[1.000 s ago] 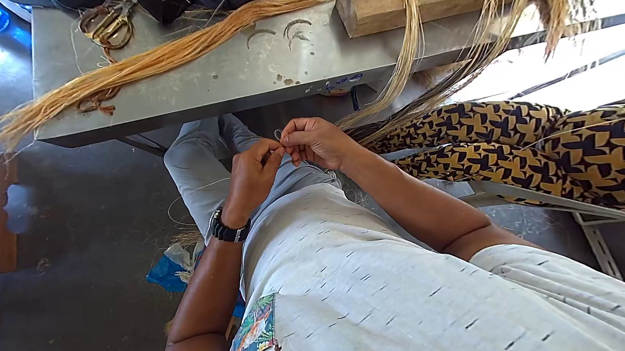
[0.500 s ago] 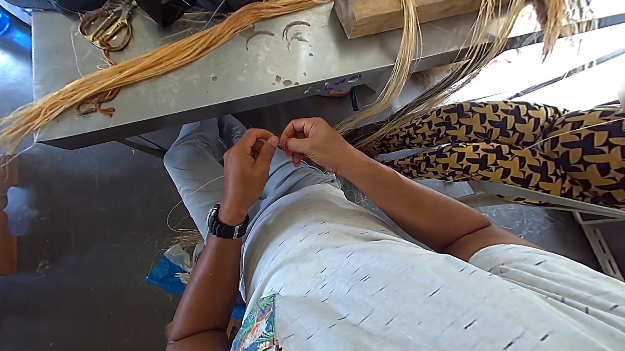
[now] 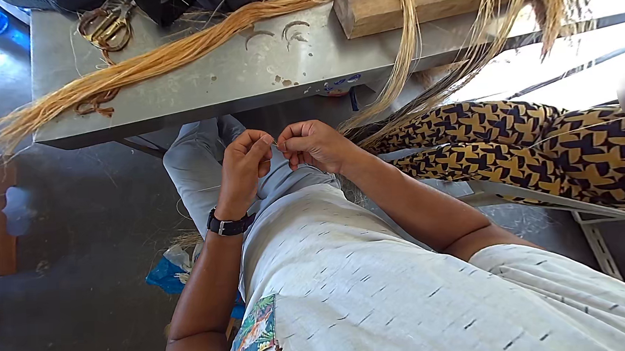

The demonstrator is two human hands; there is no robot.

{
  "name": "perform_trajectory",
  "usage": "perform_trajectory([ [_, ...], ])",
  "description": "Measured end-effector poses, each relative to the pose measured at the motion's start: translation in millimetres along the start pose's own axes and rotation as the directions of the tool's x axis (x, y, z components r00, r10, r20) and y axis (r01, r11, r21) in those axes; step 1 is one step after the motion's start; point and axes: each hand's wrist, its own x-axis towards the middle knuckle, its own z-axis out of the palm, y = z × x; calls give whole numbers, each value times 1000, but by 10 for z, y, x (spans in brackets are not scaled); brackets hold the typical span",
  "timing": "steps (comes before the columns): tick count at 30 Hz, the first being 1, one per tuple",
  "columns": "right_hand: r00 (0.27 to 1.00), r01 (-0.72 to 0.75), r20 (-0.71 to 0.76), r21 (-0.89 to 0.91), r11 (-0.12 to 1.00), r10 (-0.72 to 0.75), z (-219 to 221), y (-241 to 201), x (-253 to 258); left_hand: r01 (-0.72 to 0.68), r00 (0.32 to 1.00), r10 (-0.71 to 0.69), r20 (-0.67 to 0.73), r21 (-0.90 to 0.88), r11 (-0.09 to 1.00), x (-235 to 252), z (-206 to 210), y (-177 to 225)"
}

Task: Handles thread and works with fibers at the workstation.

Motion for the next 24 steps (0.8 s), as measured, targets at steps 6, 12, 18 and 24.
perform_trajectory([
  [6,1000,-8,27,11,1000,8,-3,-7,0,4,1000,-4,-1,-8,1000,5,8,14],
  [12,1000,-2,28,29,1000,1,5,-7,-2,-25,1000,24,5,50,998,2,11,5],
  [18,1000,8,26,20,1000,-9,-1,-12,-1,-47,999,47,0,97,994,-2,21,10],
  [24,999,34,-34,33,999,-33,-14,-36,16,-89,996,92,5,306,948,9,34,12],
])
